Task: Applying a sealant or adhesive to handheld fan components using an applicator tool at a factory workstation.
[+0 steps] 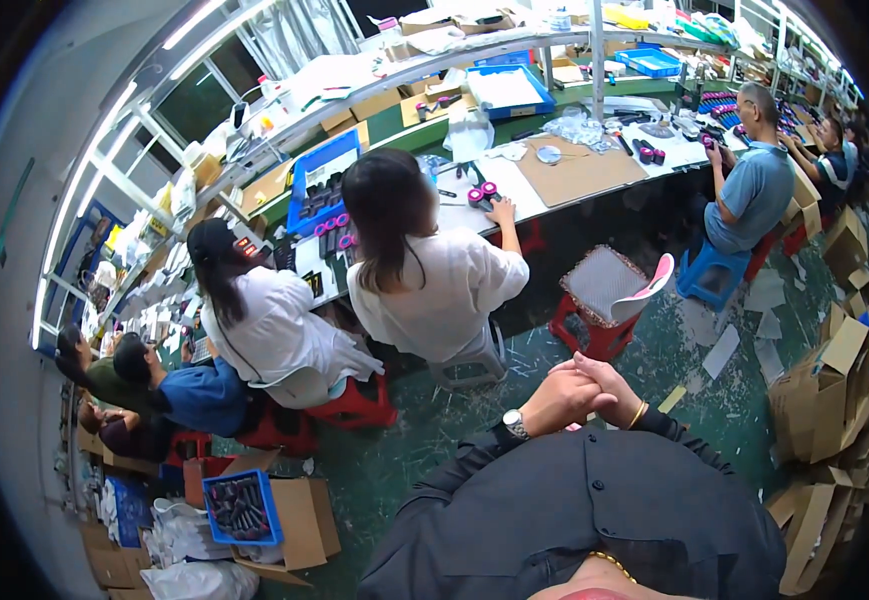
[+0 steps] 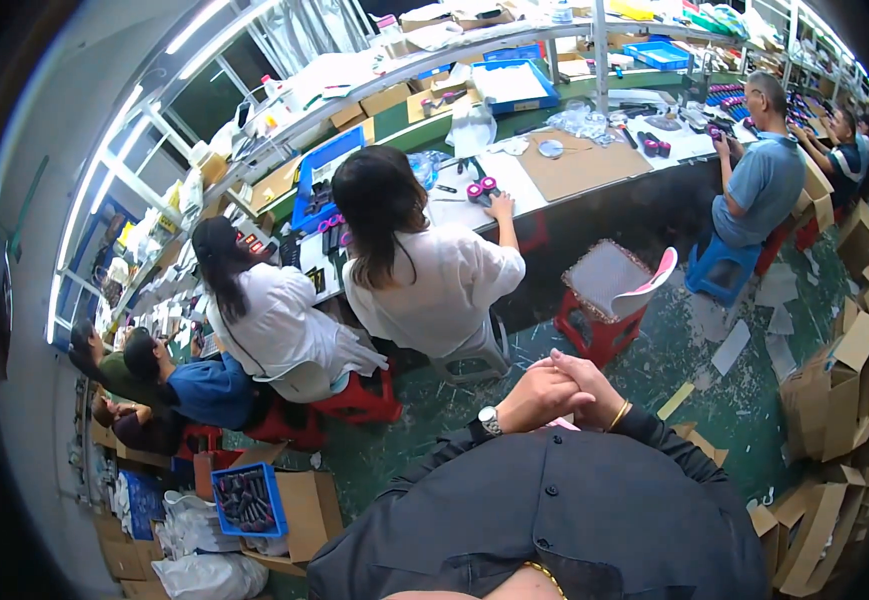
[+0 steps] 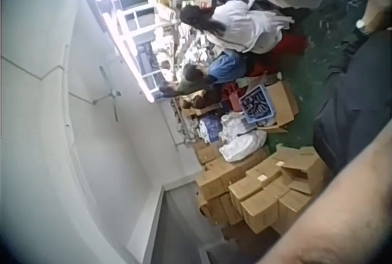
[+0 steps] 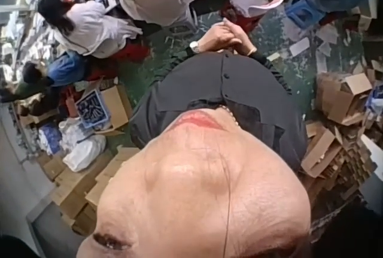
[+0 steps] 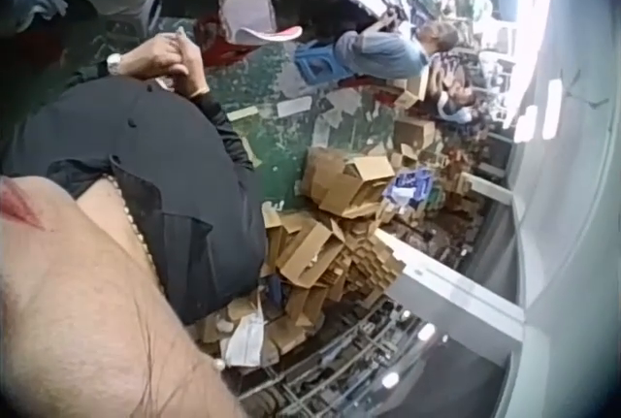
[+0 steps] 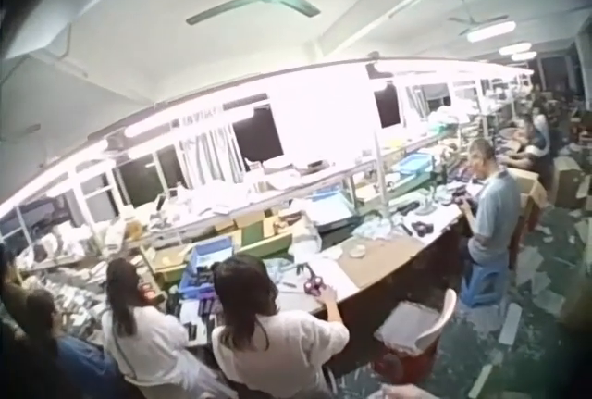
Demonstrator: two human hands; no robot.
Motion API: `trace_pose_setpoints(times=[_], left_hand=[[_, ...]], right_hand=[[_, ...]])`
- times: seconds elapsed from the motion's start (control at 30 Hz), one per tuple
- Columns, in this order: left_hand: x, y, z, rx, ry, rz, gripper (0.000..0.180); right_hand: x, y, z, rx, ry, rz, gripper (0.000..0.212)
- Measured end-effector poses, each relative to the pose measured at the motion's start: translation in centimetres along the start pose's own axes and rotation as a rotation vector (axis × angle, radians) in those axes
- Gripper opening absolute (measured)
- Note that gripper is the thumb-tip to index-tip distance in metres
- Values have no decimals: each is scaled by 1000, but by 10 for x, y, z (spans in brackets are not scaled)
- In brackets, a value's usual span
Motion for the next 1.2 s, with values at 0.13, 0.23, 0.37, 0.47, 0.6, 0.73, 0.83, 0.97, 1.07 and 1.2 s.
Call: trace_pose_setpoints(times=[0.13, 0.23, 0.37, 0.47, 0.6, 0.73, 0.83, 0.97, 1.07, 1.2], left_hand=[[36, 5, 39, -25, 4, -52, 21], [64, 17, 79, -96, -22, -64, 18], [95, 38, 128, -121, -208, 30, 18], [122, 48, 158, -93, -288, 12, 19], [145, 59, 197, -175, -416, 68, 21], [147, 67, 242, -208, -521, 104, 28], [178, 57, 264, -203, -453, 40, 35], [174, 50, 316, -218, -433, 78, 40], [166, 38, 359, -274, -461, 69, 39], [181, 15, 413, -309, -407, 34, 41]], right_hand=[[50, -40, 40, -286, -197, 70, 42], [54, -24, 104, -1044, -897, 274, 28], [112, -61, 125, -952, -741, 400, 26], [152, -93, 136, -586, -345, 344, 33], [181, -105, 166, -643, -424, 297, 45], [211, -119, 169, -414, -129, 170, 53], [247, -136, 163, -332, -34, 119, 53], [279, -111, 205, -869, -786, 228, 55], [328, -111, 201, -662, -324, 156, 55], [374, -96, 222, -548, 4, 46, 55]])
Point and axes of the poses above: each hand's wrist, its own x-axis towards the middle knuckle, its own y-axis out of the palm, z = x × y, the point moved 9 cm from there along x, towards the middle knuckle, and after that the axes turned 11 degrees about x, right-handed, at the moved point
